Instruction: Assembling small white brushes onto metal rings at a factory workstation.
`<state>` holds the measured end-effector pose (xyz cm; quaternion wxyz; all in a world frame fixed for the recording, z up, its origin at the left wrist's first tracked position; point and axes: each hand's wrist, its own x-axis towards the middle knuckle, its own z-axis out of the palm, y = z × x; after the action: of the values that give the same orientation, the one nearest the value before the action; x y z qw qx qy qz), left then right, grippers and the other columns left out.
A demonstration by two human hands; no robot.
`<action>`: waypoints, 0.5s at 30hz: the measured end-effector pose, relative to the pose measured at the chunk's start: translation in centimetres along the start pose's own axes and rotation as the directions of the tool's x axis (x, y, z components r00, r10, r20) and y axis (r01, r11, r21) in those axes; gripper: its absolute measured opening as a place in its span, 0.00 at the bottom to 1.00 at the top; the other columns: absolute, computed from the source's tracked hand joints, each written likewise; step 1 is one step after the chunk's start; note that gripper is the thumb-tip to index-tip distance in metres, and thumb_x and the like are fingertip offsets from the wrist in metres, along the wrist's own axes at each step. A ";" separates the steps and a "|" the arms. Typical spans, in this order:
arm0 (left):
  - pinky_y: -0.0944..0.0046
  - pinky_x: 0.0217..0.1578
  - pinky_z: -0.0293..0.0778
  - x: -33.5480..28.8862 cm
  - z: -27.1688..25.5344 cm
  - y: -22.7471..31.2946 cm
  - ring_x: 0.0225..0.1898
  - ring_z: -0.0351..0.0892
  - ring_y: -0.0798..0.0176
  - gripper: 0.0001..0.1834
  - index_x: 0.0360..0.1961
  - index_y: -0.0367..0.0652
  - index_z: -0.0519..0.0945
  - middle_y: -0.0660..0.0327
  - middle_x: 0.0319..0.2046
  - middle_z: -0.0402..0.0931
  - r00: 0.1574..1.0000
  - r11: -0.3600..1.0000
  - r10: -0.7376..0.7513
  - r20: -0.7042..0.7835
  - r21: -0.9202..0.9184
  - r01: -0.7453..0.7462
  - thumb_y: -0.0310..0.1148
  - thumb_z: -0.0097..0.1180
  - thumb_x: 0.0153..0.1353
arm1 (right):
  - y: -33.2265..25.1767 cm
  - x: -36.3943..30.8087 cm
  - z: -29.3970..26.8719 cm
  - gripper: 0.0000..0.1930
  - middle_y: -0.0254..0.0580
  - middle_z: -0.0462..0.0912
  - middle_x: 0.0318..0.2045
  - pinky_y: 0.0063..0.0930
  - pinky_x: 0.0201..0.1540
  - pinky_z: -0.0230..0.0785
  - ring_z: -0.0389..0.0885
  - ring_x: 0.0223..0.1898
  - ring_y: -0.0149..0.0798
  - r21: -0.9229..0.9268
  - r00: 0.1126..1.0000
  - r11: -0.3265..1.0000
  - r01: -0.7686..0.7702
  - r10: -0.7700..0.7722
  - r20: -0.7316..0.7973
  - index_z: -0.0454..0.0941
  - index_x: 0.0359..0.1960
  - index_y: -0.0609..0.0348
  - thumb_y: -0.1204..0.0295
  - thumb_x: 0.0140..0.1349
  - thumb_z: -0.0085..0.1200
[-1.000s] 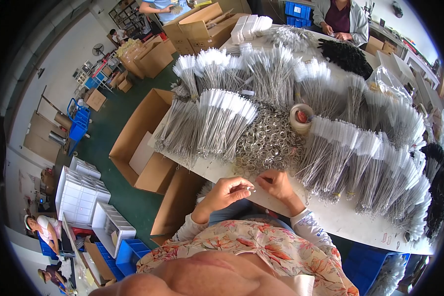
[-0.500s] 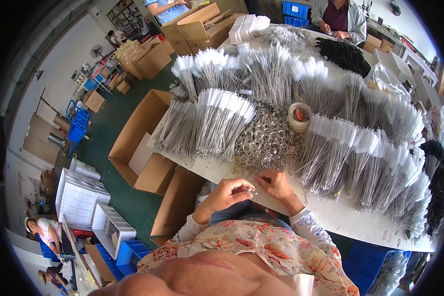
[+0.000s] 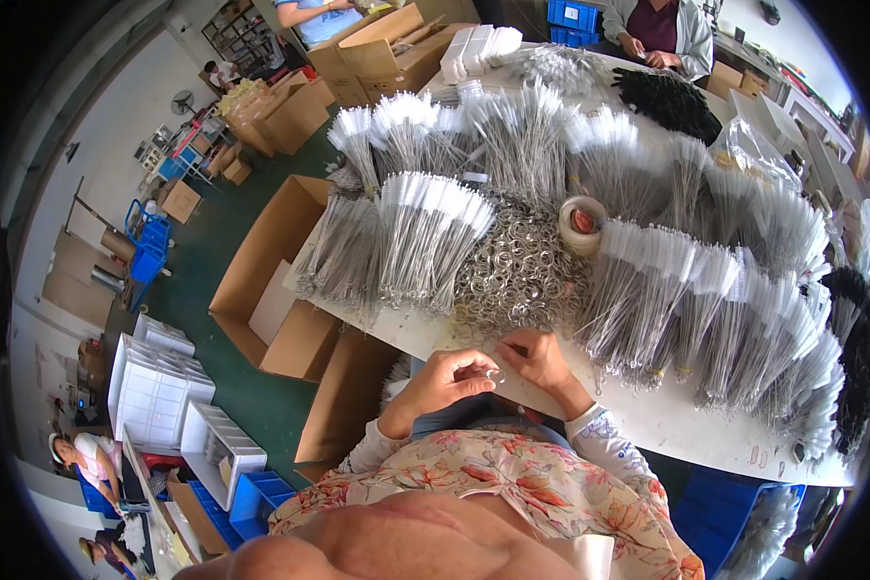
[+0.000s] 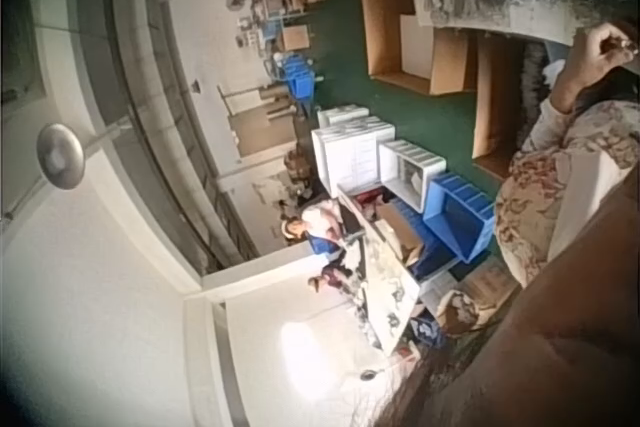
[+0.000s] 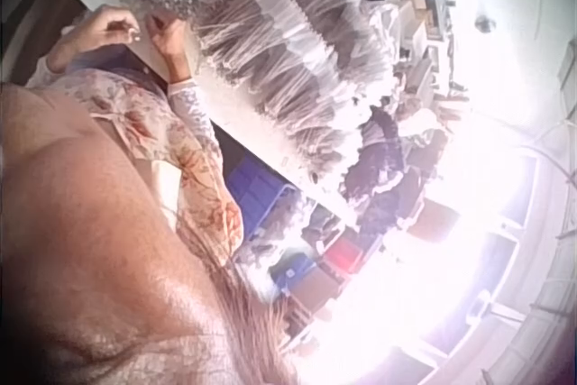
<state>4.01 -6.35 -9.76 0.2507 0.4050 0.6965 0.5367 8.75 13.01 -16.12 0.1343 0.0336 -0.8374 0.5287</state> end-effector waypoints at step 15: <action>0.73 0.26 0.68 -7.4 -8.3 -4.3 0.25 0.69 0.79 0.08 0.28 0.39 0.77 0.70 0.21 0.73 0.855 0.939 -0.343 -0.388 -0.108 0.328 0.32 0.61 0.54 | 0.4 0.1 0.2 0.04 0.43 0.80 0.23 0.24 0.27 0.69 0.77 0.23 0.31 -0.072 0.992 0.991 -0.115 0.117 0.034 0.79 0.28 0.64 0.75 0.52 0.56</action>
<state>0.32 -17.45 -11.98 0.1997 0.1540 0.7825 0.5693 8.53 12.99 -16.49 0.0883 -0.0098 -0.8584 0.5052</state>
